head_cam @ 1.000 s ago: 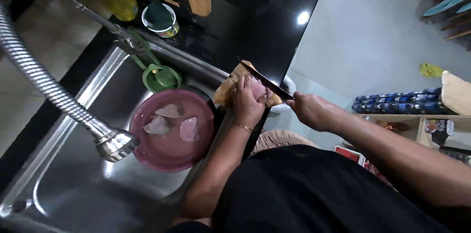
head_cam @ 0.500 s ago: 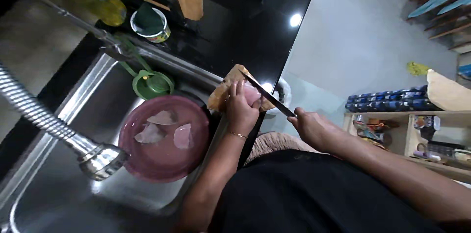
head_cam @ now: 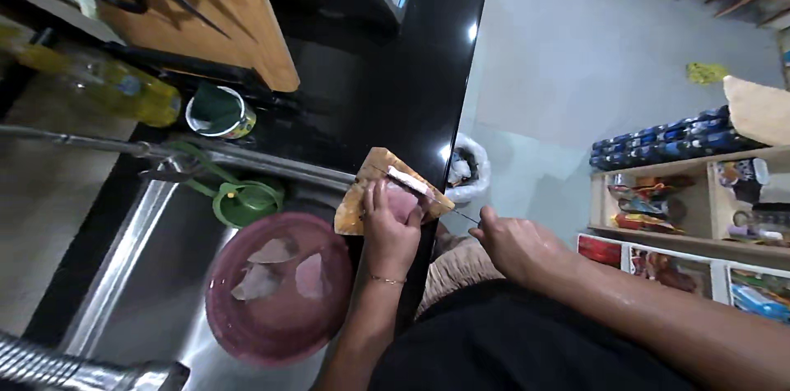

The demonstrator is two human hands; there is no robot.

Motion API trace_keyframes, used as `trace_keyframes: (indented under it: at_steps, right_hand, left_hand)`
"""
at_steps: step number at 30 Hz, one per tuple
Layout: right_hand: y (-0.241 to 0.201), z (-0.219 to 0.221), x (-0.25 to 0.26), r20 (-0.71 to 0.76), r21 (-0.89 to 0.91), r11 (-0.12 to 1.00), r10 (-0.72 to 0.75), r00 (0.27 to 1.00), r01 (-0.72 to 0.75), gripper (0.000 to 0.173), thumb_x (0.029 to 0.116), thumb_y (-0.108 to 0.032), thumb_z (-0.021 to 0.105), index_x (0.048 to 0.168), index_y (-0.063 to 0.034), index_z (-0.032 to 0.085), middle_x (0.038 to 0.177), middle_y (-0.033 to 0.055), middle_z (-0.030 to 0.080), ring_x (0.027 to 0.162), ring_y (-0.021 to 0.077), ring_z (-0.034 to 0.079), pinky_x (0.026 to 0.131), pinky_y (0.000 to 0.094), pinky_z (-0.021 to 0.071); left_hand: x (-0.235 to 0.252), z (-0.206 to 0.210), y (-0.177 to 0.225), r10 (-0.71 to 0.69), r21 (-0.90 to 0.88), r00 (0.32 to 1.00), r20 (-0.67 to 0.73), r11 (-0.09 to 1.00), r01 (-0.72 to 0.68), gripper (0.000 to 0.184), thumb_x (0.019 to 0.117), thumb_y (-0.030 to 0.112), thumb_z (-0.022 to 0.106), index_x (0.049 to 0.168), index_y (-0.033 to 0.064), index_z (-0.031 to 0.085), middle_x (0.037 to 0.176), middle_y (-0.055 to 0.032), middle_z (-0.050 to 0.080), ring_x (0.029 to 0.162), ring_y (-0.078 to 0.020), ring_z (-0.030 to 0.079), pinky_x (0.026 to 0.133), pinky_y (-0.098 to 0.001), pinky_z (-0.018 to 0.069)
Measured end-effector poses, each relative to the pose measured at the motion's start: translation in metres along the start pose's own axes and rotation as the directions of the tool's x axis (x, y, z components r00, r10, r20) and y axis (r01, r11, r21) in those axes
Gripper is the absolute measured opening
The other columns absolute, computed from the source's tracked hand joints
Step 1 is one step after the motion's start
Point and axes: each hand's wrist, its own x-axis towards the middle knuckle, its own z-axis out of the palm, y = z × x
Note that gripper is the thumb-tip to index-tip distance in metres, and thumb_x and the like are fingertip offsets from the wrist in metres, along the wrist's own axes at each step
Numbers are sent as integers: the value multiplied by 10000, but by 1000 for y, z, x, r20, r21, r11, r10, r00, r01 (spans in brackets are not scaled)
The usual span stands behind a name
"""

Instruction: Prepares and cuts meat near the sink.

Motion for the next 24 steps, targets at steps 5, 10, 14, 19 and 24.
trace_keyframes:
  at_steps: [5, 10, 14, 19, 24]
  right_hand:
    - [-8, -10, 8, 7, 20, 998, -52, 999, 52, 476, 1138, -382, 308, 1310, 23, 490, 1087, 258, 653, 1084, 431, 669, 896, 566, 536]
    - [-31, -12, 43, -17, -13, 992, -124, 992, 123, 448, 1136, -354, 321, 1311, 9, 517, 1128, 229, 665, 1110, 385, 671, 934, 539, 531]
    - [-33, -10, 47, -32, -64, 988, -145, 989, 143, 375, 1131, -308, 354, 1278, -2, 513, 1079, 209, 666, 1064, 372, 686, 897, 532, 550]
    - [0, -4, 18, -25, -3, 992, -124, 992, 124, 464, 1132, -375, 343, 1248, 27, 544, 1003, 221, 647, 984, 379, 670, 866, 539, 533]
    - [2, -13, 17, 22, -39, 995, -90, 996, 90, 474, 1133, -384, 334, 1216, 30, 548, 956, 209, 628, 909, 353, 659, 813, 509, 529]
  left_hand:
    - [-2, 2, -4, -17, -17, 1000, 22, 1000, 18, 730, 845, 206, 822, 1447, -59, 504, 1520, -283, 455, 1398, -408, 474, 1135, -531, 417]
    - [-2, 7, -10, 12, 8, 1000, -18, 1000, -12, 751, 808, 207, 848, 1443, -23, 520, 1518, -255, 466, 1406, -395, 462, 1133, -534, 414]
    - [-3, 10, -14, 65, -17, 995, -71, 998, -67, 748, 773, 178, 856, 1409, -45, 531, 1490, -269, 481, 1355, -406, 508, 1101, -538, 450]
    - [-2, 11, -17, 78, -76, 994, -82, 994, -84, 736, 748, 120, 865, 1395, -34, 549, 1485, -250, 504, 1351, -385, 526, 1090, -547, 458]
    - [-1, 12, -19, 81, -101, 995, -60, 991, -87, 763, 753, 126, 876, 1416, -27, 532, 1484, -240, 507, 1361, -374, 519, 1102, -542, 445]
